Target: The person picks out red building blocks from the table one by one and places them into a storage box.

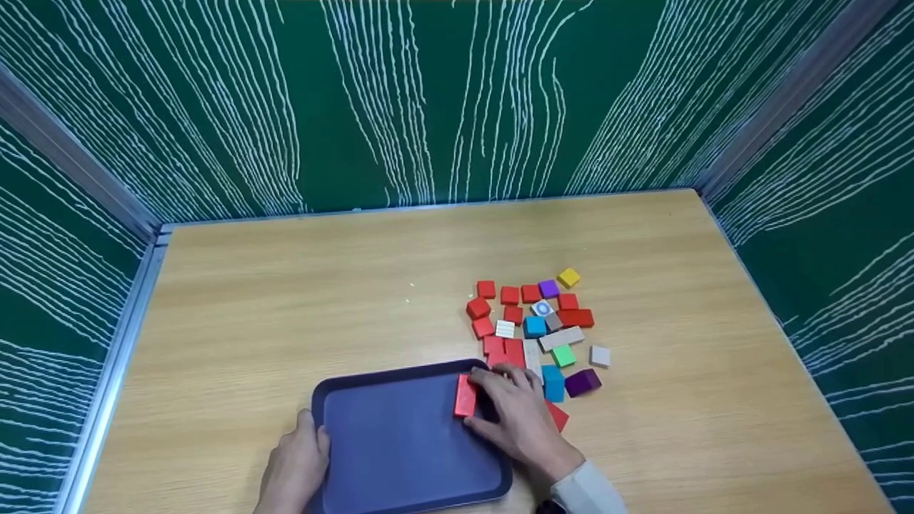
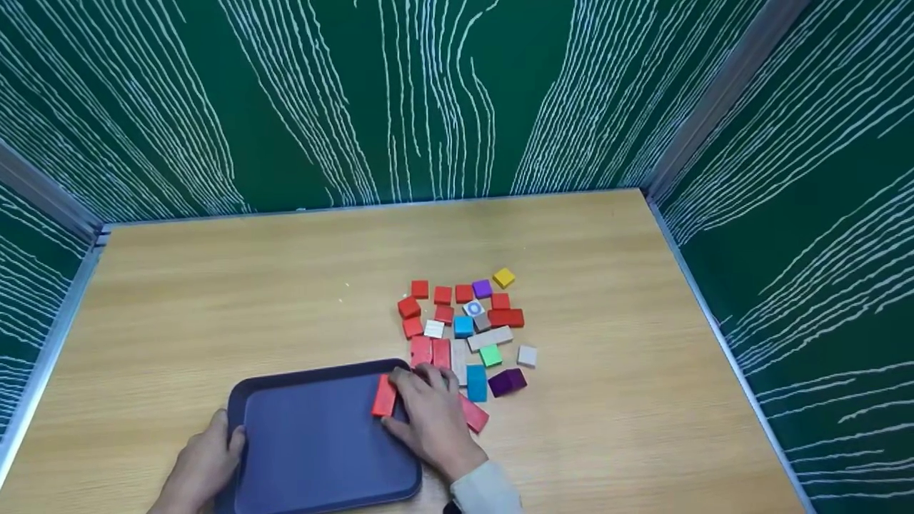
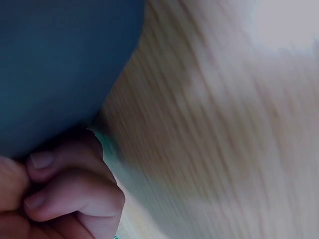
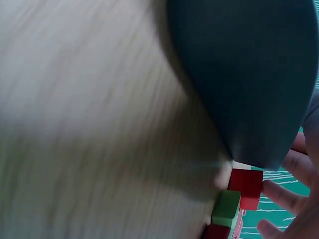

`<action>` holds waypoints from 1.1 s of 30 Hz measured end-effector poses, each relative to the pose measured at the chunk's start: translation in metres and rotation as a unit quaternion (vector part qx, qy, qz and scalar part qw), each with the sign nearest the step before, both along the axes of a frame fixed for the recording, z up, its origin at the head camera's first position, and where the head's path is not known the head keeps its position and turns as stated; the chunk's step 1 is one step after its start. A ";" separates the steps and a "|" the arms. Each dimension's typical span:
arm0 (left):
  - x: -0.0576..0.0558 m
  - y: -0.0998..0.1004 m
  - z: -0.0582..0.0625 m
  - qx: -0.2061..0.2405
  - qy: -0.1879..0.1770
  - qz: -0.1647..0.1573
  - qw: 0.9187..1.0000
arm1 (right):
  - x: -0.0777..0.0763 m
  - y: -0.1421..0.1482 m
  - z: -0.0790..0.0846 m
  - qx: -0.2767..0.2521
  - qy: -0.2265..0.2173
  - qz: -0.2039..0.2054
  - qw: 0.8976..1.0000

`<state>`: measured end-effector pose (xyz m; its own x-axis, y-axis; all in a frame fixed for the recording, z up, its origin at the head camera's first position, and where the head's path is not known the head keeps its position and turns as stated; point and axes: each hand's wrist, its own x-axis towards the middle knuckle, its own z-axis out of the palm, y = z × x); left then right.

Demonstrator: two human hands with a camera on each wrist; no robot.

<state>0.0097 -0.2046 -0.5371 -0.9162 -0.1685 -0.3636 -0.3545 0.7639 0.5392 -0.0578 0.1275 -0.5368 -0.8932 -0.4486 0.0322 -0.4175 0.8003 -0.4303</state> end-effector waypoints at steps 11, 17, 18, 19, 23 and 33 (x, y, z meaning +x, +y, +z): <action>0.002 0.000 -0.001 0.002 0.004 -0.001 1.000 | -0.004 0.011 0.004 -0.093 0.021 -0.021 0.995; 0.001 0.000 0.000 -0.004 0.007 -0.003 1.000 | -0.014 0.023 0.008 -0.087 0.046 -0.050 0.994; 0.001 0.000 0.000 -0.007 0.008 -0.003 1.000 | -0.016 0.025 0.009 -0.079 0.048 -0.058 0.994; 0.001 -0.001 0.000 -0.010 0.009 -0.004 1.000 | -0.018 0.028 0.011 -0.073 0.048 -0.065 0.994; 0.001 -0.001 0.001 -0.011 0.007 -0.003 1.000 | -0.027 0.038 0.015 -0.046 0.045 -0.089 0.994; 0.001 0.001 0.000 -0.010 0.015 -0.002 1.000 | -0.035 0.041 0.012 -0.015 0.072 -0.077 0.994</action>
